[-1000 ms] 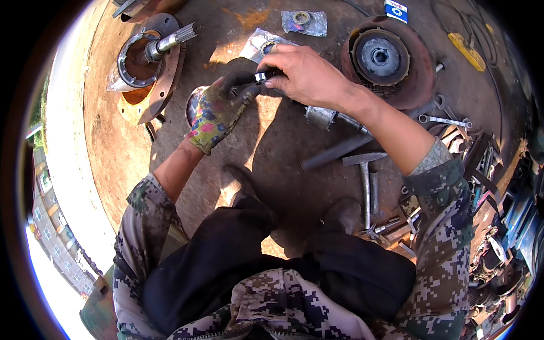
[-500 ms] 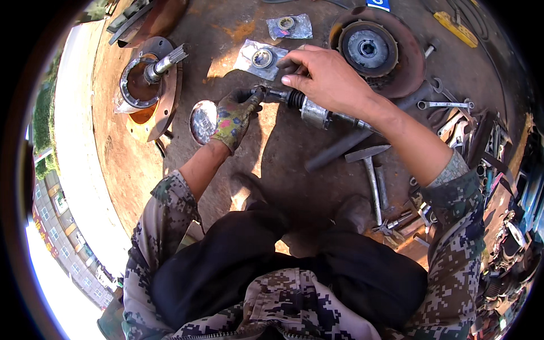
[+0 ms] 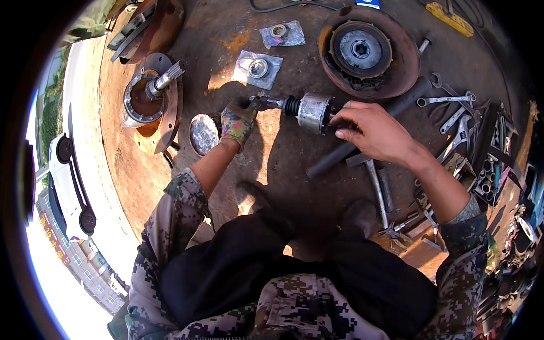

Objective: The person is repairing mechanical parts using a hammer and a metal pipe. They repeatedly strike a cylindrical component to adjust or fit it, handling various tools and parts on the ground.

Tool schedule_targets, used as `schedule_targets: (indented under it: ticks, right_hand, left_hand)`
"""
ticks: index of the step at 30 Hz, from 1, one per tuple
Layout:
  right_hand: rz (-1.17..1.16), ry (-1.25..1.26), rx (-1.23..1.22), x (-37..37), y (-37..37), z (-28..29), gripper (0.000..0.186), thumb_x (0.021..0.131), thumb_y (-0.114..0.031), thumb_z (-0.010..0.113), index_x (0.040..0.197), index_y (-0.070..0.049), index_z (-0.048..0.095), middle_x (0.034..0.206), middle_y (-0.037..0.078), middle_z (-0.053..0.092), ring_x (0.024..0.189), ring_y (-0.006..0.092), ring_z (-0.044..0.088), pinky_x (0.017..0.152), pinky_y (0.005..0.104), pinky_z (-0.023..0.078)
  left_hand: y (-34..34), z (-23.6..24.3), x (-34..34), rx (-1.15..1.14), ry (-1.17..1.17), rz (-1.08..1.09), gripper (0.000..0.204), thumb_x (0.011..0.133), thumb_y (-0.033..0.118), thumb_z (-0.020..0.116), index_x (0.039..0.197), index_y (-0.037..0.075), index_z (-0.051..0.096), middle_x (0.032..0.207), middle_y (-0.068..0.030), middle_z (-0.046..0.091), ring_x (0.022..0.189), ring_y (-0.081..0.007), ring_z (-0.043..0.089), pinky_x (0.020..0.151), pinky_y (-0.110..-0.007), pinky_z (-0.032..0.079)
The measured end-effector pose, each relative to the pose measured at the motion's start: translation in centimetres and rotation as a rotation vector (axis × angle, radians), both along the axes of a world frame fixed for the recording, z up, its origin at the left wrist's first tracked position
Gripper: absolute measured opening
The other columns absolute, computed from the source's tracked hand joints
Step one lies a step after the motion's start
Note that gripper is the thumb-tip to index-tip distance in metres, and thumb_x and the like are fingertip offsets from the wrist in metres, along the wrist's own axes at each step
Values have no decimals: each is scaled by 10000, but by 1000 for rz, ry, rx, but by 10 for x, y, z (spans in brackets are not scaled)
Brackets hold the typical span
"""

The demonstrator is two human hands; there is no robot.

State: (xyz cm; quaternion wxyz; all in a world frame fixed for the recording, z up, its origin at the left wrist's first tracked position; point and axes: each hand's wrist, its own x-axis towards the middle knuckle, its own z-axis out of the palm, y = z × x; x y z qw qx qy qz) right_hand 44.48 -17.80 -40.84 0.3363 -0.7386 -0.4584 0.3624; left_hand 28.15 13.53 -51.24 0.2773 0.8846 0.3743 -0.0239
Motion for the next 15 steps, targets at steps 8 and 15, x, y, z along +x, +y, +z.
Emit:
schedule_targets:
  ticks: [8, 15]
  right_hand:
    - [-19, 73, -50, -2, -6, -2, 247, 950, -143, 730, 1157, -13, 694, 1018, 154, 649, 940, 342, 665, 833, 438, 522]
    - [-26, 49, -31, 2, -13, -5, 256, 959, -143, 718, 1178, -14, 686, 1031, 156, 643, 959, 342, 661, 843, 438, 521]
  left_hand:
    - [-5, -4, -2, -96, -119, -85, 337, 949, 259, 700, 1164, 0, 727, 1109, -220, 752, 1075, -384, 712, 930, -435, 542]
    - [-10, -7, -1, -224, -93, -192, 358, 985, 167, 667, 1299, -6, 664, 1184, -202, 750, 1104, -320, 733, 944, -393, 564]
